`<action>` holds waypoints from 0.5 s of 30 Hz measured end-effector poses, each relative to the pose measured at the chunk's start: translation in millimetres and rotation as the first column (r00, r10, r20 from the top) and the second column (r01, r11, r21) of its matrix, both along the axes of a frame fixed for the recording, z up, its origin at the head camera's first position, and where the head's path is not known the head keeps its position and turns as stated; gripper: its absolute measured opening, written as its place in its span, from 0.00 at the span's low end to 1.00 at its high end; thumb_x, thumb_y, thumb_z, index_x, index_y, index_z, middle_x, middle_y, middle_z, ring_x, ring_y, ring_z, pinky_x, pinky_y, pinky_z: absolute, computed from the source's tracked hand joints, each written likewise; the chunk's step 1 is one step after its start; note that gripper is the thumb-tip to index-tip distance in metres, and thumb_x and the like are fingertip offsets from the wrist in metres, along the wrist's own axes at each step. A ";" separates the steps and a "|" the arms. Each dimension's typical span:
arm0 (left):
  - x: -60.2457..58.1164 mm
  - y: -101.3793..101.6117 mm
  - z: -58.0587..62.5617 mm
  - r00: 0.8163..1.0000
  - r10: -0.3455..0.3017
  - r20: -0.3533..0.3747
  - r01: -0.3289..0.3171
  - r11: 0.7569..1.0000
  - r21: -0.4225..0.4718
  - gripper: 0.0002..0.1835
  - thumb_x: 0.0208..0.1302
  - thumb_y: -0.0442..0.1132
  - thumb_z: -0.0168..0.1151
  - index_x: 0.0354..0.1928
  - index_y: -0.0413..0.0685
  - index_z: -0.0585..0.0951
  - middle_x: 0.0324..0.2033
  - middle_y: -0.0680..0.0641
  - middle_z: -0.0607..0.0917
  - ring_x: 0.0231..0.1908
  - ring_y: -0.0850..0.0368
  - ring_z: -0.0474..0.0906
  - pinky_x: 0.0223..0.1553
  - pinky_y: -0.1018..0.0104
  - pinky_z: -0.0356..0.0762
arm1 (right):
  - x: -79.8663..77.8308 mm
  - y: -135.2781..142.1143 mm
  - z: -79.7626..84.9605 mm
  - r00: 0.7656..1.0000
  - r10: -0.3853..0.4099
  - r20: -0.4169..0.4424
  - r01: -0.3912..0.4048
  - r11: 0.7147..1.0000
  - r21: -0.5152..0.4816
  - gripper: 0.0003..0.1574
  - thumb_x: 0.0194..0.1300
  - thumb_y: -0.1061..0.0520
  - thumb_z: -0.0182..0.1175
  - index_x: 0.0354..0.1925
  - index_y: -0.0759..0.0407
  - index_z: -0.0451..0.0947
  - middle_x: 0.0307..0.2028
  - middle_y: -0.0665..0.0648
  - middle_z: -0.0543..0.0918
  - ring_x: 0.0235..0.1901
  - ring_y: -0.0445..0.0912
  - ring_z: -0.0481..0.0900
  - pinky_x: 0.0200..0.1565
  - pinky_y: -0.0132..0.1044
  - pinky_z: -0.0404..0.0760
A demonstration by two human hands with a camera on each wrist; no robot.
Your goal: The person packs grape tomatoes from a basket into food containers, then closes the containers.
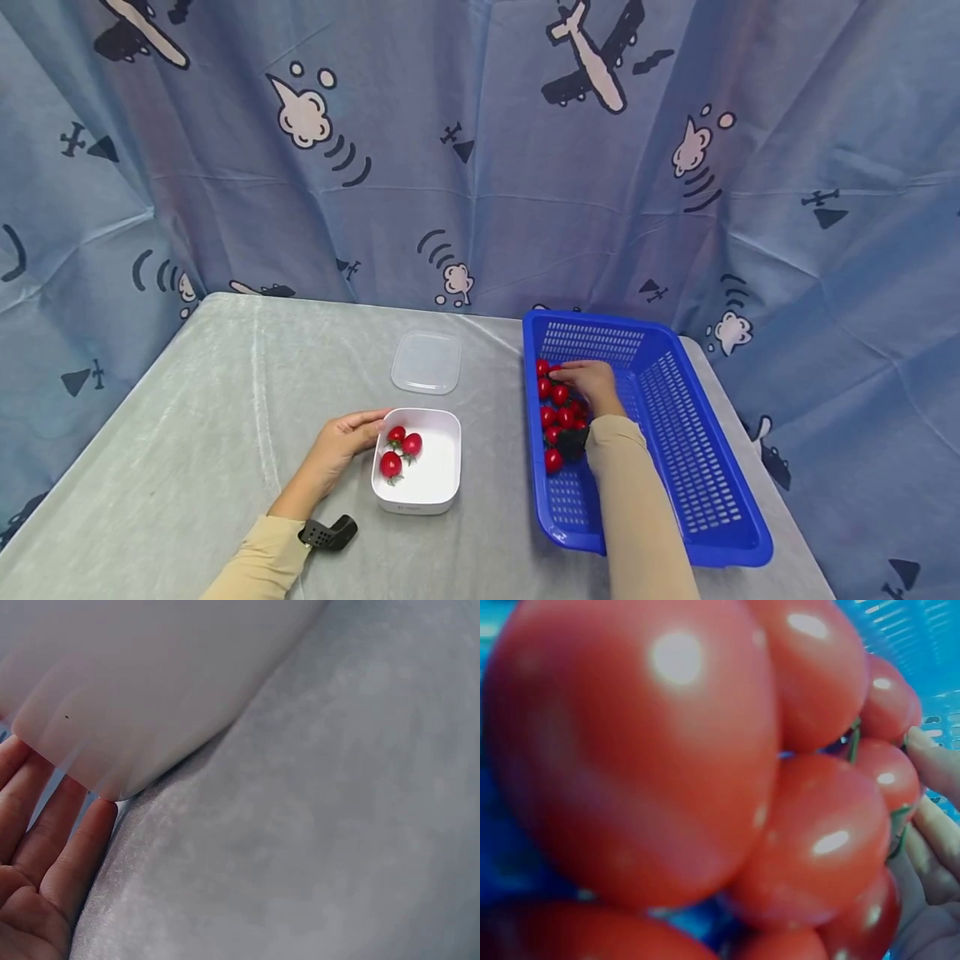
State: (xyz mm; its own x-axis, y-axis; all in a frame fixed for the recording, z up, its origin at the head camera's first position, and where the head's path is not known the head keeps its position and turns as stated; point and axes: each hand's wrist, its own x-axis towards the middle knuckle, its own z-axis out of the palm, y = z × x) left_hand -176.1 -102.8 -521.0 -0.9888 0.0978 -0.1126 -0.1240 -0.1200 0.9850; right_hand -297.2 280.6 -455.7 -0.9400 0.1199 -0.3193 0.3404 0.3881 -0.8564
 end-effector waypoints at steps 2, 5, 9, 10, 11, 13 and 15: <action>-0.1 -0.3 -0.8 1.000 0.005 -0.004 -0.005 1.000 -0.003 0.20 0.65 0.35 0.65 0.56 0.29 0.80 0.50 0.43 0.87 0.44 0.70 0.83 0.47 0.73 0.83 | -0.3 -0.7 0.3 1.000 -0.008 -0.010 0.008 1.000 0.003 0.33 0.64 0.59 0.67 0.61 0.79 0.72 0.32 0.47 0.87 0.28 0.31 0.82 0.49 0.36 0.85; -0.1 -0.5 -1.2 1.000 0.009 -0.003 -0.009 1.000 0.002 0.20 0.65 0.35 0.65 0.56 0.30 0.80 0.50 0.45 0.88 0.44 0.70 0.83 0.47 0.73 0.83 | -0.8 -1.5 2.3 0.999 -0.035 -0.020 0.035 0.999 -0.009 0.33 0.64 0.59 0.67 0.61 0.78 0.71 0.35 0.49 0.88 0.29 0.30 0.82 0.55 0.41 0.82; 0.5 -1.3 -1.2 1.000 0.003 0.008 -0.003 1.000 0.010 0.20 0.65 0.34 0.64 0.57 0.29 0.80 0.52 0.39 0.86 0.43 0.71 0.83 0.47 0.73 0.83 | -1.9 -2.4 9.0 0.997 -0.071 -0.007 0.071 0.996 -0.052 0.35 0.64 0.59 0.68 0.63 0.76 0.70 0.33 0.46 0.87 0.28 0.29 0.82 0.56 0.40 0.79; 0.7 -1.4 -1.0 1.000 0.000 0.010 0.000 1.000 0.010 0.21 0.66 0.34 0.64 0.57 0.29 0.79 0.53 0.37 0.85 0.43 0.71 0.83 0.47 0.73 0.83 | -2.2 -2.6 11.5 0.996 -0.086 -0.001 0.086 0.994 -0.070 0.36 0.63 0.59 0.68 0.64 0.75 0.70 0.32 0.44 0.86 0.28 0.29 0.82 0.56 0.40 0.79; 0.8 -1.6 -0.8 1.000 -0.002 0.013 0.001 1.000 0.011 0.21 0.66 0.34 0.64 0.57 0.29 0.79 0.53 0.36 0.85 0.43 0.71 0.82 0.48 0.73 0.83 | -2.6 -2.4 14.4 0.996 -0.091 0.001 0.091 0.993 -0.077 0.37 0.63 0.58 0.68 0.65 0.75 0.70 0.31 0.42 0.85 0.28 0.28 0.81 0.55 0.39 0.79; 0.5 -2.1 -0.6 1.000 -0.008 0.015 0.008 1.000 0.013 0.21 0.66 0.34 0.64 0.57 0.29 0.79 0.55 0.34 0.83 0.44 0.71 0.82 0.48 0.73 0.82 | -3.5 -2.3 20.8 0.994 -0.106 0.012 0.107 0.990 -0.093 0.38 0.63 0.56 0.69 0.66 0.71 0.69 0.33 0.41 0.86 0.28 0.27 0.81 0.58 0.39 0.78; 0.0 -3.0 -0.4 1.000 -0.009 0.014 0.009 1.000 0.015 0.21 0.66 0.33 0.64 0.58 0.28 0.79 0.55 0.34 0.83 0.44 0.71 0.82 0.48 0.73 0.82 | -4.6 -3.6 28.8 0.993 -0.112 0.020 0.114 0.986 -0.120 0.40 0.63 0.54 0.69 0.68 0.68 0.69 0.32 0.39 0.85 0.28 0.27 0.82 0.62 0.41 0.75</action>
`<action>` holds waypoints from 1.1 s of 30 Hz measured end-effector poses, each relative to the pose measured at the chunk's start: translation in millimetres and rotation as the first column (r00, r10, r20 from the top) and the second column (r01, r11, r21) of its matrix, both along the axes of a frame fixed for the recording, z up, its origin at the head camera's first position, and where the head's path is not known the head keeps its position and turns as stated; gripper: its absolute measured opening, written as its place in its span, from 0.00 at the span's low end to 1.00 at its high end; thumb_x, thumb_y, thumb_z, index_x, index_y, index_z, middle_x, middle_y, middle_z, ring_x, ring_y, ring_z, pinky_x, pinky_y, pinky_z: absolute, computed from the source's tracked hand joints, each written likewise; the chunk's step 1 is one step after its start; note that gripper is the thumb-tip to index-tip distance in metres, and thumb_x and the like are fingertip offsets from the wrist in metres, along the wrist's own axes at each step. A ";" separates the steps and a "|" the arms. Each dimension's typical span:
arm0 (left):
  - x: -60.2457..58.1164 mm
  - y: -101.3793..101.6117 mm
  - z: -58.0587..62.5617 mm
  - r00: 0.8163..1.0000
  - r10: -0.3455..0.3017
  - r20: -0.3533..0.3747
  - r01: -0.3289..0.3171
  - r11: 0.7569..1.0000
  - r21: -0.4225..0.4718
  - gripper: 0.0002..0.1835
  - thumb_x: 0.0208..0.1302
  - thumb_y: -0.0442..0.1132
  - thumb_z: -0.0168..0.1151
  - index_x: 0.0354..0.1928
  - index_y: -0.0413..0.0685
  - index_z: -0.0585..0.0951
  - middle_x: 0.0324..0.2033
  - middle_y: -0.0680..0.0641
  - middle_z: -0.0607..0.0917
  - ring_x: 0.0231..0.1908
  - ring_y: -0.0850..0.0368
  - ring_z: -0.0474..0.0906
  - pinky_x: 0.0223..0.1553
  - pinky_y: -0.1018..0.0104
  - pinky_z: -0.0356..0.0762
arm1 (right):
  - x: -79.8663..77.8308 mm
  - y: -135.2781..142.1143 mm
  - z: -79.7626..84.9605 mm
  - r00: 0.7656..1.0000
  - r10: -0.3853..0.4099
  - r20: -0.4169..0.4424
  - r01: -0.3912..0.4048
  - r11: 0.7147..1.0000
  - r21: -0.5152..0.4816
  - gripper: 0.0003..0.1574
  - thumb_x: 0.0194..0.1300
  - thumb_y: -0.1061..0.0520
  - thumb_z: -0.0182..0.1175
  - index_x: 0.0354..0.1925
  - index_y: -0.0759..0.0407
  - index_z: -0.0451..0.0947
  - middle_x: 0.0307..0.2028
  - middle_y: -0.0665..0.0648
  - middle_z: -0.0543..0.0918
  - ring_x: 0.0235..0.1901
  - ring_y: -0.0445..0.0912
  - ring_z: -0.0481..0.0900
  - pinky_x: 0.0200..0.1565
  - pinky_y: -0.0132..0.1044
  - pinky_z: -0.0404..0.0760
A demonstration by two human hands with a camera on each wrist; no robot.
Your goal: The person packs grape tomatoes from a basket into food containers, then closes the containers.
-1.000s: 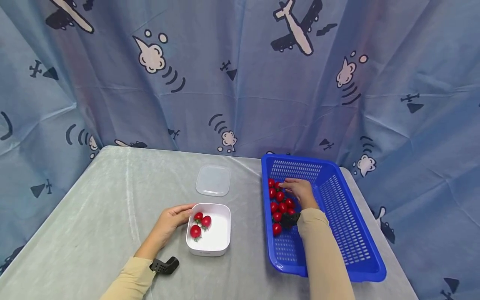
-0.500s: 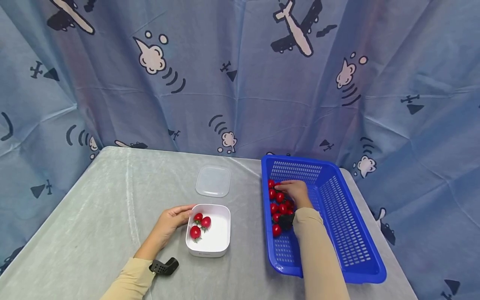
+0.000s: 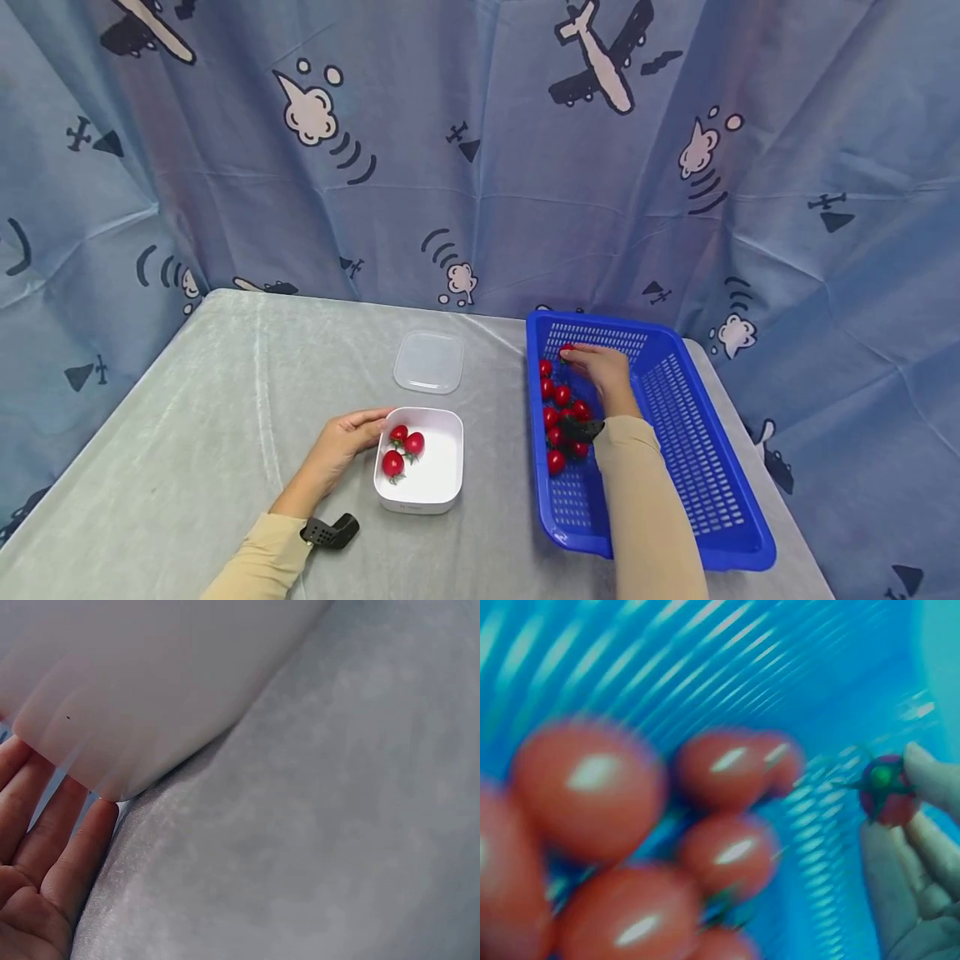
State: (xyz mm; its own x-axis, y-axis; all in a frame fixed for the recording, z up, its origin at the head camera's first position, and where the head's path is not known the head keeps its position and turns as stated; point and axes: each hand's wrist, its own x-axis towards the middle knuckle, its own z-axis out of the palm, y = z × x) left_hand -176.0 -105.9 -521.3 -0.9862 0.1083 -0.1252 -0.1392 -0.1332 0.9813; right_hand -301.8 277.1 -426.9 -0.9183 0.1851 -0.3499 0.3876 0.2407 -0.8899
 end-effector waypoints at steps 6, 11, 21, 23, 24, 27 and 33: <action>-1.1 0.0 -1.7 1.000 -0.007 -0.005 0.007 1.000 0.011 0.21 0.66 0.33 0.64 0.57 0.27 0.78 0.54 0.34 0.84 0.43 0.71 0.83 0.48 0.73 0.83 | 1.5 -8.9 22.6 1.000 0.002 -0.013 -0.003 0.994 -0.107 0.43 0.63 0.53 0.69 0.70 0.65 0.66 0.28 0.34 0.83 0.30 0.26 0.83 0.65 0.41 0.70; 0.2 0.4 -2.1 1.000 -0.002 -0.008 0.002 1.000 0.015 0.21 0.65 0.33 0.64 0.57 0.27 0.78 0.52 0.37 0.86 0.42 0.70 0.83 0.48 0.73 0.83 | 7.0 -17.4 33.7 0.999 -0.018 -0.028 0.013 0.988 -0.156 0.42 0.61 0.55 0.70 0.69 0.66 0.67 0.26 0.35 0.84 0.31 0.28 0.84 0.61 0.38 0.73; -1.1 1.7 -1.1 1.000 0.016 -0.027 -0.016 1.000 -0.003 0.20 0.65 0.35 0.65 0.56 0.29 0.80 0.50 0.43 0.87 0.44 0.69 0.84 0.47 0.72 0.83 | 23.4 -37.6 57.5 0.996 0.012 -0.093 -0.029 0.983 -0.181 0.42 0.63 0.55 0.69 0.70 0.66 0.66 0.38 0.40 0.80 0.34 0.30 0.85 0.51 0.28 0.83; -1.2 1.5 -1.5 1.000 0.015 -0.020 -0.015 1.000 -0.007 0.20 0.65 0.35 0.65 0.56 0.30 0.80 0.51 0.41 0.87 0.44 0.69 0.84 0.48 0.72 0.83 | 27.3 -43.8 61.6 0.993 0.028 -0.117 -0.049 0.982 -0.182 0.41 0.63 0.55 0.69 0.69 0.67 0.67 0.39 0.40 0.80 0.35 0.30 0.85 0.49 0.26 0.83; -1.0 1.4 -1.6 1.000 0.013 -0.017 -0.014 1.000 -0.010 0.20 0.65 0.35 0.65 0.56 0.30 0.80 0.52 0.41 0.87 0.44 0.69 0.84 0.48 0.72 0.83 | 29.4 -47.1 63.5 0.991 0.039 -0.130 -0.062 0.982 -0.179 0.41 0.63 0.55 0.69 0.69 0.67 0.67 0.39 0.41 0.80 0.35 0.30 0.85 0.48 0.26 0.83; 0.2 1.0 -1.6 1.000 0.018 -0.005 -0.018 1.000 -0.015 0.20 0.66 0.34 0.64 0.56 0.30 0.80 0.51 0.41 0.87 0.43 0.68 0.84 0.47 0.72 0.84 | 37.5 -57.3 69.4 0.984 0.089 -0.157 -0.112 0.982 -0.149 0.41 0.63 0.53 0.69 0.68 0.67 0.68 0.41 0.41 0.81 0.37 0.30 0.85 0.49 0.26 0.83; -0.3 0.7 -1.6 1.000 0.019 0.007 -0.019 1.000 0.000 0.20 0.65 0.34 0.65 0.56 0.30 0.80 0.51 0.43 0.87 0.44 0.69 0.83 0.48 0.72 0.83 | 52.6 -76.9 76.0 0.978 0.115 -0.177 -0.149 0.970 -0.191 0.38 0.64 0.55 0.69 0.67 0.68 0.70 0.56 0.53 0.79 0.40 0.31 0.85 0.52 0.29 0.81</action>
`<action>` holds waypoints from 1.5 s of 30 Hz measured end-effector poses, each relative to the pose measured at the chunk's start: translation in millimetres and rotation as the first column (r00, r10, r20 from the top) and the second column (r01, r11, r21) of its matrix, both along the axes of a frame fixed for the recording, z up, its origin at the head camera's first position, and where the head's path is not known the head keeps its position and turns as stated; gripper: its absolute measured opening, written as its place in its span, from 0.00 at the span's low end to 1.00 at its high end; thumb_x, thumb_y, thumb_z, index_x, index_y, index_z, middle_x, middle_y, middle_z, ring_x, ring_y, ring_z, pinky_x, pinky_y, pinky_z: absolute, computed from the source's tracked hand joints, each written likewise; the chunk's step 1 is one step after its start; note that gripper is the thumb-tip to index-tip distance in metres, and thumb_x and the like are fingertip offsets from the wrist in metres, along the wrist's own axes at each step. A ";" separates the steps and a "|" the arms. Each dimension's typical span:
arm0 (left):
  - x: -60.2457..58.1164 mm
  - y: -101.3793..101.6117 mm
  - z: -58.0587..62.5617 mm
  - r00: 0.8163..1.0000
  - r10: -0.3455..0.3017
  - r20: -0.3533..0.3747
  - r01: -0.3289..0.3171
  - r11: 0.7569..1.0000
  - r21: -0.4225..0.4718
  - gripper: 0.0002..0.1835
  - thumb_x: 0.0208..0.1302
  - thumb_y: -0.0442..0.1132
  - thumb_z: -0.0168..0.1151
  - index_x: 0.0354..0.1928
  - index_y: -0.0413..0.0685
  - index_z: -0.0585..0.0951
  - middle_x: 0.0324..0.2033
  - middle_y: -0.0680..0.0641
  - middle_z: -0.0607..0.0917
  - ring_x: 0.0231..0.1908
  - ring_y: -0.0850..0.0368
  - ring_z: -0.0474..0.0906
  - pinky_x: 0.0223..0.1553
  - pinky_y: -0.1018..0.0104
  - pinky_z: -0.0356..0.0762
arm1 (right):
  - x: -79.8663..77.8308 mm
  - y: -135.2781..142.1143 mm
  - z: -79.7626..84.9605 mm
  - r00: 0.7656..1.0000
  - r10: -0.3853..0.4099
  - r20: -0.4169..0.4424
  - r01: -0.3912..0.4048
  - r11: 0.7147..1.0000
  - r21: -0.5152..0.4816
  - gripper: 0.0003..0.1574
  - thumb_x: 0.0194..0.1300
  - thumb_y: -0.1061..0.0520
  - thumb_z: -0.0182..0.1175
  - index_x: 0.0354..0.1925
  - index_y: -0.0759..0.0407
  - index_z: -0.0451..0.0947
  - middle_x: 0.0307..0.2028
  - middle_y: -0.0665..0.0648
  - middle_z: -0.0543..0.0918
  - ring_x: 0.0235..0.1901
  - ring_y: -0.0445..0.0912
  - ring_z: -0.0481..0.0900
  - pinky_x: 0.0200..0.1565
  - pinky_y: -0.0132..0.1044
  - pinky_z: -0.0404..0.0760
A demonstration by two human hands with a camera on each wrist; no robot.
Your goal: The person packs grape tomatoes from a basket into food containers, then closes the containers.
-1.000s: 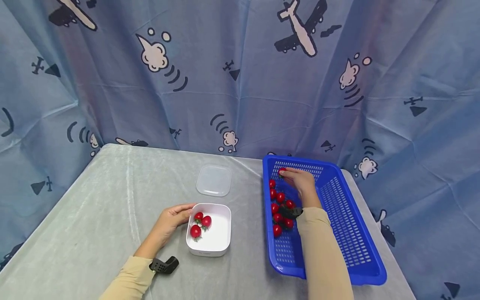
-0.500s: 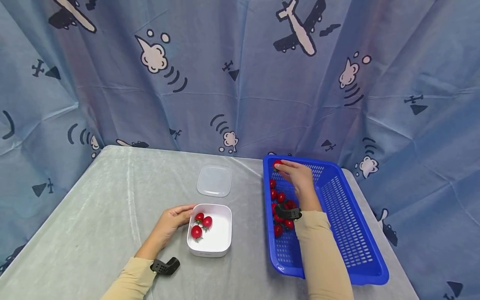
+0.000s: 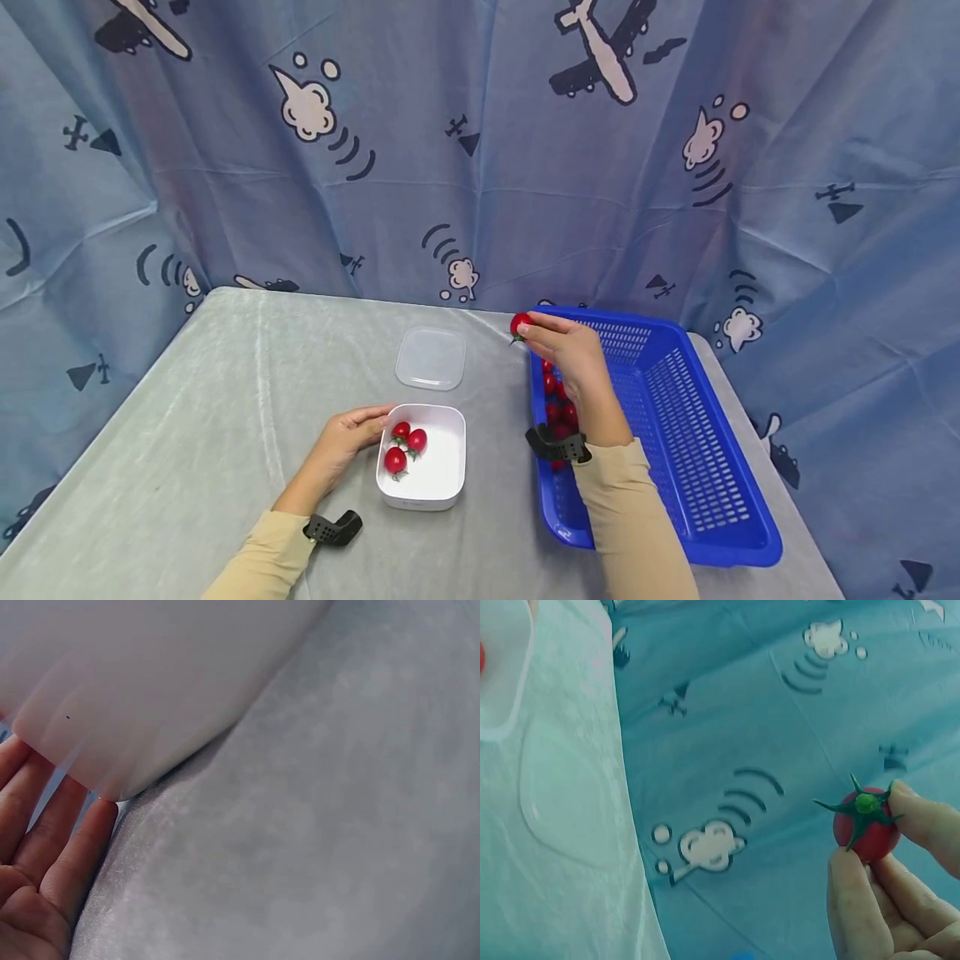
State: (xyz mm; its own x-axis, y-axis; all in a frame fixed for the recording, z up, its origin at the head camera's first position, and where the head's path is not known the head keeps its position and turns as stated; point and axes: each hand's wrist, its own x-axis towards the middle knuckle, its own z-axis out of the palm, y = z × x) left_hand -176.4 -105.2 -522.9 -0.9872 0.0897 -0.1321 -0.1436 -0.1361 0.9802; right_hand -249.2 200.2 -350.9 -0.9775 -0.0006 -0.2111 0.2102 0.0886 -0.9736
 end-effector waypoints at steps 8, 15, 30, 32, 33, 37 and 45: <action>-1.2 1.0 1.0 1.000 -0.009 -0.024 0.008 1.000 -0.012 0.20 0.66 0.35 0.64 0.56 0.29 0.80 0.50 0.41 0.87 0.43 0.69 0.84 0.48 0.73 0.83 | 14.9 -18.3 -2.0 1.000 0.008 0.024 -0.008 0.999 0.031 0.34 0.64 0.56 0.68 0.65 0.66 0.72 0.64 0.64 0.75 0.39 0.32 0.86 0.52 0.30 0.81; -2.1 1.3 0.6 1.000 -0.011 -0.020 0.011 1.000 -0.007 0.20 0.66 0.34 0.63 0.56 0.28 0.79 0.51 0.39 0.86 0.43 0.69 0.83 0.48 0.72 0.83 | 28.2 -28.6 -6.0 0.999 0.023 0.033 -0.025 0.998 0.052 0.31 0.64 0.57 0.68 0.63 0.66 0.75 0.57 0.60 0.82 0.40 0.34 0.86 0.52 0.30 0.82; -5.3 1.5 1.2 1.000 -0.019 -0.025 0.019 1.000 0.002 0.20 0.66 0.34 0.64 0.57 0.29 0.79 0.53 0.35 0.85 0.43 0.69 0.84 0.48 0.72 0.83 | 57.0 -50.0 -3.6 0.998 0.057 -0.009 -0.057 0.996 0.073 0.29 0.63 0.59 0.68 0.61 0.67 0.77 0.52 0.58 0.86 0.39 0.35 0.86 0.50 0.29 0.84; -7.4 1.8 2.9 0.999 -0.023 -0.029 0.023 1.000 0.004 0.21 0.66 0.34 0.64 0.58 0.29 0.79 0.54 0.35 0.84 0.43 0.69 0.84 0.49 0.72 0.83 | 57.7 -51.7 -4.2 0.998 0.062 -0.017 -0.061 0.995 0.083 0.29 0.63 0.58 0.69 0.60 0.67 0.78 0.49 0.55 0.88 0.39 0.35 0.86 0.50 0.30 0.84; -8.2 1.9 3.7 0.999 -0.024 -0.030 0.025 1.000 0.003 0.21 0.66 0.34 0.64 0.58 0.29 0.79 0.54 0.35 0.84 0.43 0.69 0.84 0.49 0.72 0.83 | 58.5 -52.5 -4.5 0.998 0.065 -0.021 -0.063 0.994 0.084 0.29 0.63 0.58 0.69 0.60 0.67 0.78 0.47 0.54 0.89 0.39 0.34 0.86 0.50 0.30 0.84; -8.1 1.9 4.8 0.999 -0.033 -0.037 0.033 0.999 0.001 0.21 0.67 0.34 0.63 0.58 0.28 0.78 0.55 0.34 0.83 0.44 0.70 0.84 0.49 0.72 0.83 | 65.0 -56.2 -7.0 0.997 0.069 -0.023 -0.068 0.995 0.071 0.28 0.62 0.59 0.69 0.59 0.68 0.78 0.41 0.48 0.90 0.37 0.34 0.86 0.49 0.29 0.84; -2.1 1.0 -0.9 0.999 -0.026 -0.033 0.026 1.000 0.003 0.20 0.66 0.32 0.62 0.57 0.26 0.78 0.55 0.30 0.82 0.43 0.70 0.83 0.48 0.73 0.83 | 83.5 -65.3 -13.4 0.999 0.019 -0.026 -0.019 1.000 0.022 0.27 0.61 0.62 0.69 0.58 0.68 0.79 0.44 0.53 0.90 0.38 0.36 0.87 0.48 0.29 0.85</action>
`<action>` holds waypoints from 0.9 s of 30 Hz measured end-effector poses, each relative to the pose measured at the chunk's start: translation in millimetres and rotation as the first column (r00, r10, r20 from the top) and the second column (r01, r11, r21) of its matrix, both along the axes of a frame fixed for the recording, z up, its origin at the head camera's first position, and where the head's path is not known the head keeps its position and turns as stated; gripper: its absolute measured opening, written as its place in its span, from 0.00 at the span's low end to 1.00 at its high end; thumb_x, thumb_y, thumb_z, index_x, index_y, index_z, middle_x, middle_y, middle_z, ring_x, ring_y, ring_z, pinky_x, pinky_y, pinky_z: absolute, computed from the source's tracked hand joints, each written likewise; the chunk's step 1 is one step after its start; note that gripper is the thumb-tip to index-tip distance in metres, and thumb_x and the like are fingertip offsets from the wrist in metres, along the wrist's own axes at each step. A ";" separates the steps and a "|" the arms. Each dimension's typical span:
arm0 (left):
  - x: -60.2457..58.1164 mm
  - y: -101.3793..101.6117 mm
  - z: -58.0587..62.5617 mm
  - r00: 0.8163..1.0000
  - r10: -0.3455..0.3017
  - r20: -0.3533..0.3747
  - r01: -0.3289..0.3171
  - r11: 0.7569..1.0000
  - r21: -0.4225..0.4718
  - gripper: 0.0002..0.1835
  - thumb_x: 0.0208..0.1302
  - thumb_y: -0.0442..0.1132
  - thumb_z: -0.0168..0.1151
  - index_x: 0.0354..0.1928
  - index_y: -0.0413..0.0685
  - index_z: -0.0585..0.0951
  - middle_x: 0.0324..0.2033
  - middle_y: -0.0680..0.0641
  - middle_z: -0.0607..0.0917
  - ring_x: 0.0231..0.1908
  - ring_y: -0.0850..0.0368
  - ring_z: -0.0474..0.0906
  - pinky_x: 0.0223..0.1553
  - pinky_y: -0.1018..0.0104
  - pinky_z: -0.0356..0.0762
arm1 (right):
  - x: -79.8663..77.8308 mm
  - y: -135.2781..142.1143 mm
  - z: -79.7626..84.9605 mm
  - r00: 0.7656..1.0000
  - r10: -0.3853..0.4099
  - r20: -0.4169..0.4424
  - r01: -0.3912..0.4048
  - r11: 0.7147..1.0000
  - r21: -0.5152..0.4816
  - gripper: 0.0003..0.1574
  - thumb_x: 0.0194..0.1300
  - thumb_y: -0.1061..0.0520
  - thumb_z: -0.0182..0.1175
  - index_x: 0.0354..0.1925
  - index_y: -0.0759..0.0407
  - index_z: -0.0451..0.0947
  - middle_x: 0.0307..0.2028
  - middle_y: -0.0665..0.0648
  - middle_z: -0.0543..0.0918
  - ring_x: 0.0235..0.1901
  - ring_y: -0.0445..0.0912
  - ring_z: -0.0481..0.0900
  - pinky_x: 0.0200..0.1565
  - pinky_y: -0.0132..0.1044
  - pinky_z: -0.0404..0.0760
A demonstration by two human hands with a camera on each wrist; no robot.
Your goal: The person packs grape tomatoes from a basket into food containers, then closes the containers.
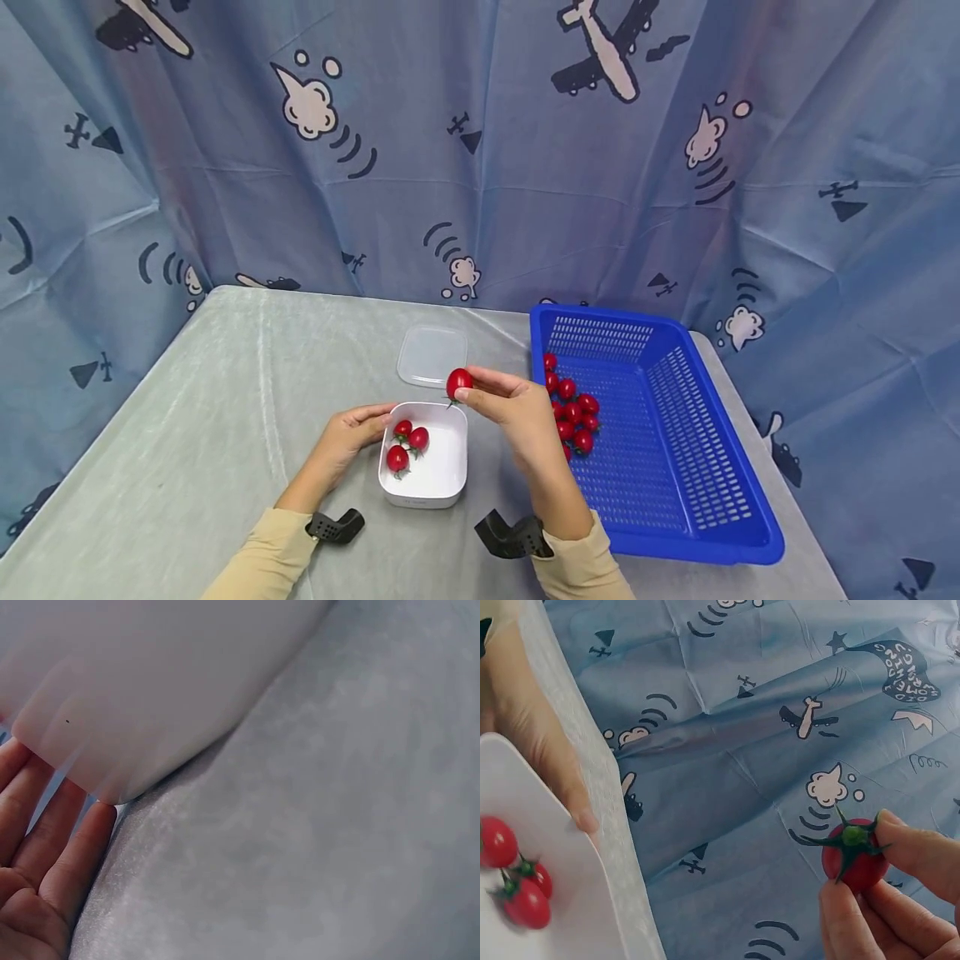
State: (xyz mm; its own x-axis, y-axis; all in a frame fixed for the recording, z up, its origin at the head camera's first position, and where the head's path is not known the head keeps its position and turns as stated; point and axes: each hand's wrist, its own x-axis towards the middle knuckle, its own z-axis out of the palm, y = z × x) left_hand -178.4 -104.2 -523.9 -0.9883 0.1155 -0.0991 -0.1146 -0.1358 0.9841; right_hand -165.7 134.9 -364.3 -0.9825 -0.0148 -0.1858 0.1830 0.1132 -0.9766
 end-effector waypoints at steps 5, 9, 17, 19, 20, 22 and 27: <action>-0.4 1.1 -0.3 1.000 0.001 0.009 -0.001 1.000 0.010 0.20 0.66 0.32 0.63 0.57 0.26 0.78 0.54 0.31 0.82 0.42 0.70 0.84 0.47 0.73 0.83 | 4.6 -6.8 -9.2 1.000 -0.015 0.019 0.016 0.999 -0.033 0.26 0.61 0.63 0.69 0.57 0.68 0.80 0.45 0.55 0.89 0.39 0.36 0.86 0.48 0.30 0.85; -0.9 0.4 0.3 1.000 0.009 0.013 -0.009 1.000 0.003 0.20 0.66 0.32 0.62 0.57 0.26 0.78 0.53 0.31 0.83 0.41 0.68 0.84 0.47 0.73 0.83 | 5.8 -13.0 -18.5 0.999 -0.042 0.032 0.043 0.998 -0.052 0.25 0.60 0.64 0.69 0.56 0.68 0.81 0.46 0.57 0.89 0.39 0.37 0.86 0.48 0.30 0.85; 0.0 -0.6 2.0 1.000 0.012 0.009 -0.011 1.000 -0.009 0.20 0.67 0.32 0.62 0.57 0.26 0.78 0.54 0.31 0.83 0.41 0.68 0.84 0.47 0.74 0.82 | 6.2 -23.9 -39.0 0.999 -0.042 0.031 0.042 0.999 0.007 0.23 0.59 0.60 0.71 0.54 0.64 0.83 0.48 0.61 0.88 0.43 0.43 0.86 0.50 0.36 0.86; 0.4 -0.1 2.1 1.000 0.007 0.007 -0.007 1.000 -0.010 0.20 0.67 0.33 0.62 0.57 0.26 0.78 0.54 0.31 0.83 0.42 0.68 0.84 0.47 0.74 0.82 | 6.2 -26.0 -44.3 0.999 -0.037 0.022 0.036 0.999 0.015 0.23 0.59 0.60 0.71 0.53 0.65 0.84 0.48 0.62 0.88 0.43 0.43 0.86 0.50 0.37 0.86; 0.5 0.0 2.1 1.000 0.007 0.006 -0.007 1.000 -0.007 0.20 0.67 0.32 0.62 0.57 0.26 0.78 0.54 0.31 0.83 0.42 0.68 0.84 0.47 0.74 0.82 | 6.2 -27.2 -46.6 0.999 -0.036 0.017 0.035 0.999 0.014 0.23 0.59 0.61 0.71 0.53 0.65 0.84 0.47 0.62 0.88 0.42 0.43 0.87 0.49 0.37 0.86; 0.4 0.4 1.7 1.000 0.012 0.012 -0.012 1.000 -0.001 0.20 0.67 0.32 0.62 0.57 0.26 0.78 0.54 0.31 0.83 0.41 0.68 0.84 0.47 0.74 0.83 | 6.4 -29.6 -51.0 1.000 -0.030 0.006 0.030 0.999 0.018 0.23 0.58 0.61 0.71 0.52 0.66 0.84 0.46 0.62 0.89 0.41 0.43 0.87 0.48 0.37 0.87; -0.1 0.8 0.7 1.000 0.011 0.010 -0.011 1.000 0.002 0.20 0.67 0.32 0.62 0.57 0.26 0.78 0.54 0.31 0.83 0.41 0.68 0.84 0.47 0.73 0.83 | 6.9 -35.2 -60.5 1.000 -0.015 0.004 0.015 1.000 0.024 0.22 0.57 0.61 0.72 0.51 0.67 0.84 0.44 0.64 0.89 0.40 0.43 0.87 0.47 0.39 0.87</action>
